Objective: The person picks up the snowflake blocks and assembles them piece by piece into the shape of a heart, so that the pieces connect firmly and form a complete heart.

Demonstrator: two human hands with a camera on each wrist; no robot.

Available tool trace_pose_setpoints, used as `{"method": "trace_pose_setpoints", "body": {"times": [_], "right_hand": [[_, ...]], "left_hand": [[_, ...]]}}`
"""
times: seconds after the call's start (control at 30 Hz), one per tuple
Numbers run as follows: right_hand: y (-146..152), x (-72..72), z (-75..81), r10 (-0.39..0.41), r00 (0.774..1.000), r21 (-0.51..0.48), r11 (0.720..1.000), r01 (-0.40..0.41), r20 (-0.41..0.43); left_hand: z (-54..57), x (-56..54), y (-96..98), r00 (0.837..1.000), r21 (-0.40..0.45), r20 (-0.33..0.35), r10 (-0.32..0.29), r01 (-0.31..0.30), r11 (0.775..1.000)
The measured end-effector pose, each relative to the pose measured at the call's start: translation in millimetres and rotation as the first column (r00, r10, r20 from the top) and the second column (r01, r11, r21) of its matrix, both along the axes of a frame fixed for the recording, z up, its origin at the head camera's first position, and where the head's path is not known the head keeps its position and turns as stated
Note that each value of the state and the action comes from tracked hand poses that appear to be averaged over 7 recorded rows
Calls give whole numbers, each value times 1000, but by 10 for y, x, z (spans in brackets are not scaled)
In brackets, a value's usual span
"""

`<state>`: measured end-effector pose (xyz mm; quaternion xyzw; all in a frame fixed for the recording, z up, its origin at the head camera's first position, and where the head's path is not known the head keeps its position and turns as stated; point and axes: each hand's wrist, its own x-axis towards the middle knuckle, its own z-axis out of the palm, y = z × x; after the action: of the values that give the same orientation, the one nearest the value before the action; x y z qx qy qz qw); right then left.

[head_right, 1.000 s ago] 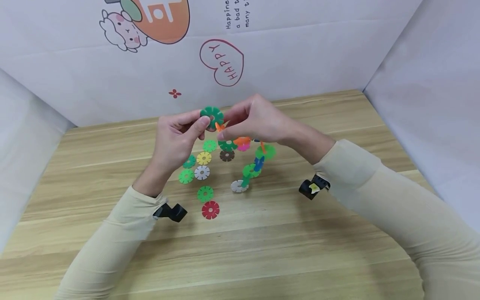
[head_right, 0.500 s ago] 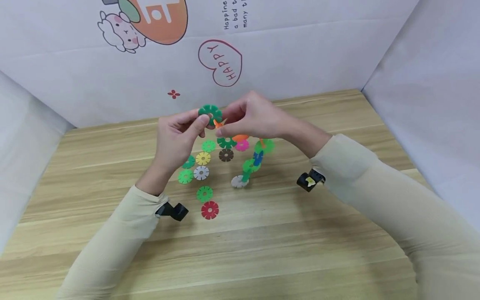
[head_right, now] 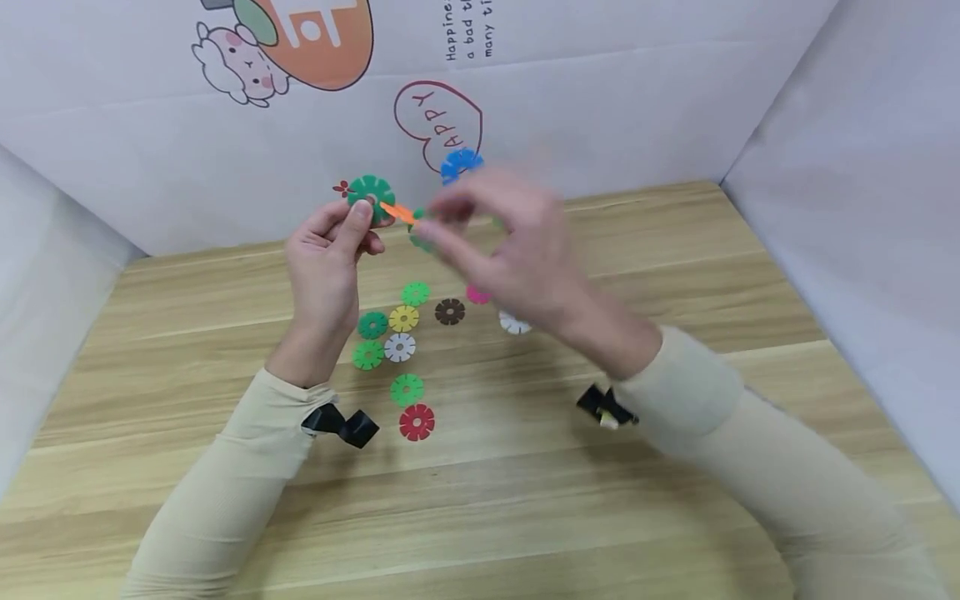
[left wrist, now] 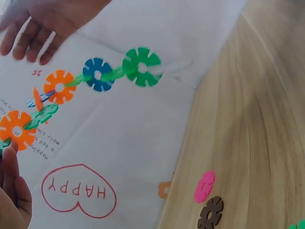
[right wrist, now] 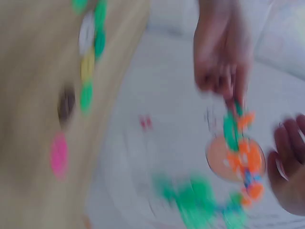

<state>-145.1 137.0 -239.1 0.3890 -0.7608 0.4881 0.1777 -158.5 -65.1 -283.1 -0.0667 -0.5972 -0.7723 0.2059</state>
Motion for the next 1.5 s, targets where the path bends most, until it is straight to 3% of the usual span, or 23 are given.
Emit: {"method": "trace_pose_setpoints", "body": {"times": [0.03, 0.07, 0.13, 0.2, 0.23, 0.27, 0.3, 0.33, 0.4, 0.43, 0.5, 0.6, 0.7, 0.83, 1.03, 1.13, 1.23, 1.37, 1.5], "right_hand": [[-54, 63, -56, 77, 988, -31, 997, -74, 131], [-115, 112, -123, 133, 947, -72, 991, -117, 291], [-230, 157, -264, 175, 792, -137, 984, -116, 585], [-321, 113, -385, 200, 643, -219, 974, -51, 739], [-353, 81, -422, 222, 590, -278, 961, 4, 776], [-374, 41, -455, 250, 568, -341, 938, 57, 784], [-388, 8, -473, 280, 567, -406, 908, 106, 775], [-394, -21, -483, 301, 582, -460, 876, 145, 756], [-394, -53, -488, 342, 633, -555, 814, 170, 695], [-395, -65, -496, 336, 665, -572, 803, 168, 667], [-397, -79, -516, 302, 717, -570, 806, 160, 628], [-394, -84, -528, 252, 758, -545, 823, 159, 602], [-380, -100, -531, 226, 766, -531, 829, 173, 602], [-343, -142, -523, 234, 767, -535, 829, 164, 598], [-246, -173, -500, 258, 788, -479, 876, 53, 559], [-217, -171, -481, 272, 789, -469, 883, 23, 551], [-233, -153, -461, 297, 771, -507, 861, 39, 563], [-304, -97, -453, 287, 735, -529, 841, 113, 614], [-349, -47, -483, 183, 737, -432, 888, 160, 650]], "left_hand": [[9, 0, -5, 1000, 16, -3, 10, -10, 1000], [15, 1, -6, 1000, 27, -10, 16, -16, 999], [20, 12, 4, 1000, 54, -10, 26, -25, 998], [21, 43, 38, 1000, 84, 3, 19, -19, 996], [20, 62, 59, 1000, 93, 8, 11, -11, 996], [18, 84, 82, 1000, 102, 12, 1, -2, 995], [15, 106, 104, 1000, 111, 19, -12, 9, 994], [13, 130, 123, 999, 116, 22, -26, 24, 993], [9, 168, 146, 999, 115, 14, -47, 45, 992], [-3, 175, 147, 999, 116, 12, -51, 49, 992], [-18, 183, 147, 999, 120, 8, -51, 49, 991], [-25, 180, 150, 999, 112, -6, -45, 45, 993], [-21, 172, 152, 999, 60, -31, -42, 43, 997], [-18, 152, 131, 996, -76, -73, -55, 49, 996], [56, 114, 29, 988, -267, -104, -110, 79, 960], [120, 90, -18, 986, -327, -99, -137, 98, 940], [150, 72, -29, 985, -325, -85, -149, 114, 939], [99, 90, -5, 987, -223, -65, -145, 128, 967], [15, 125, -7, 989, -151, -54, -139, 129, 980]]}}
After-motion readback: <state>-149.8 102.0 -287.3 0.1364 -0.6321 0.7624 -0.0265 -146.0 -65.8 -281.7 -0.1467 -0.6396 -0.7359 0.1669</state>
